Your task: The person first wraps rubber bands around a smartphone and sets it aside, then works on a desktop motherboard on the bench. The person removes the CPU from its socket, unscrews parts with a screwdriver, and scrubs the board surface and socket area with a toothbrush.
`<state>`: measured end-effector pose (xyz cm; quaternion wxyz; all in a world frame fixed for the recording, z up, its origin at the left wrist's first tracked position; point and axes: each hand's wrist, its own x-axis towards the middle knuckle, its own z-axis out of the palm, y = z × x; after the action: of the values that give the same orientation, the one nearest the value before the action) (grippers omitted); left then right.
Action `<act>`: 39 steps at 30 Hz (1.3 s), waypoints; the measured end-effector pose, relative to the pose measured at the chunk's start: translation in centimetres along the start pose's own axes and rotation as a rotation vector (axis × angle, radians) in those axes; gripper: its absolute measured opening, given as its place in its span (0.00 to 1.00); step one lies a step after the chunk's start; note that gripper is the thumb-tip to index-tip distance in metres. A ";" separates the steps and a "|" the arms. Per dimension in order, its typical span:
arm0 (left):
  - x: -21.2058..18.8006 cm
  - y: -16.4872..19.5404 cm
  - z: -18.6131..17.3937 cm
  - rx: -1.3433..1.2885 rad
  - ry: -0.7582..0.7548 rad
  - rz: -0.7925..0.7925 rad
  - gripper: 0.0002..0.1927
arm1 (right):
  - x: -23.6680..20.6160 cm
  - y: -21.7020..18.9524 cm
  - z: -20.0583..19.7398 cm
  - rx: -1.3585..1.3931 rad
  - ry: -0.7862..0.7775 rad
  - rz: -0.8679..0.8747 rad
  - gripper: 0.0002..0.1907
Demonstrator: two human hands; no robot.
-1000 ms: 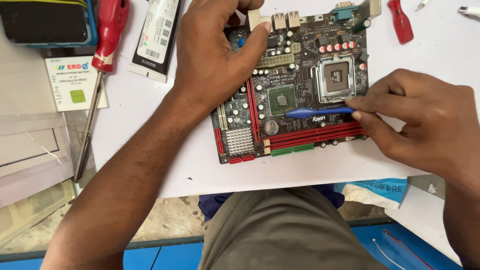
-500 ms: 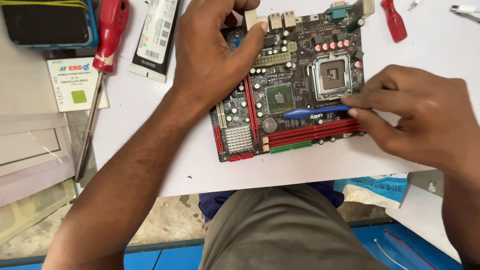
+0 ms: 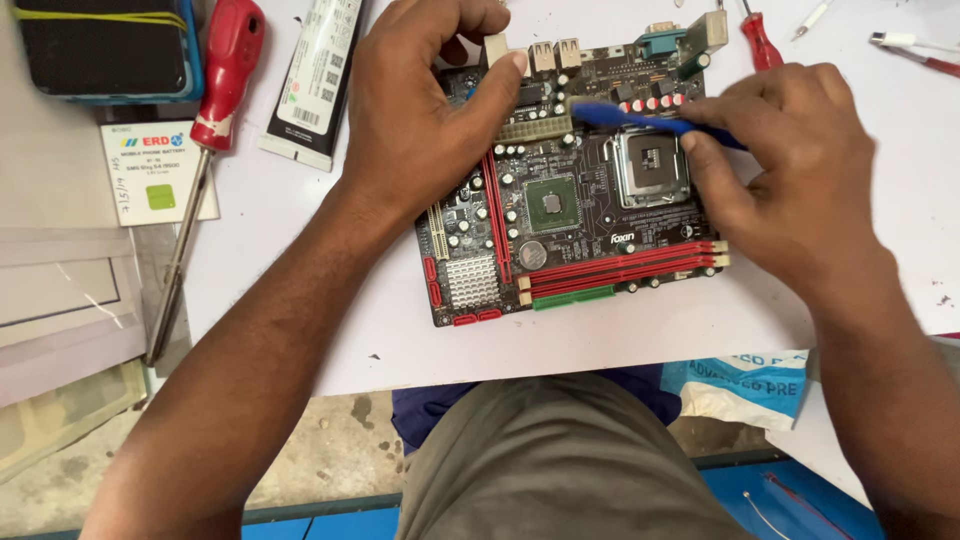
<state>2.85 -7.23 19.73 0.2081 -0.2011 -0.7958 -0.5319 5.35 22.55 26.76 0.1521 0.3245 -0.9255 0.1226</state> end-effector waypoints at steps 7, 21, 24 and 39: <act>-0.1 -0.1 0.1 0.034 0.030 -0.007 0.11 | 1.7 -3.9 0.3 0.373 -0.245 -0.239 0.13; 0.1 -0.4 0.3 0.034 0.074 0.007 0.12 | 4.6 -5.8 1.9 0.347 -0.438 -0.570 0.13; 0.1 -0.4 0.3 0.052 0.068 0.006 0.12 | 5.2 -5.4 2.4 0.312 -0.482 -0.620 0.13; 0.0 -0.5 0.4 0.032 0.065 0.006 0.12 | 6.0 -4.0 4.2 0.354 -0.407 -0.846 0.08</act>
<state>2.52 -7.06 19.27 0.2388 -0.1827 -0.7965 -0.5246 2.61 14.78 25.56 -0.0524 0.7094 -0.6889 0.1397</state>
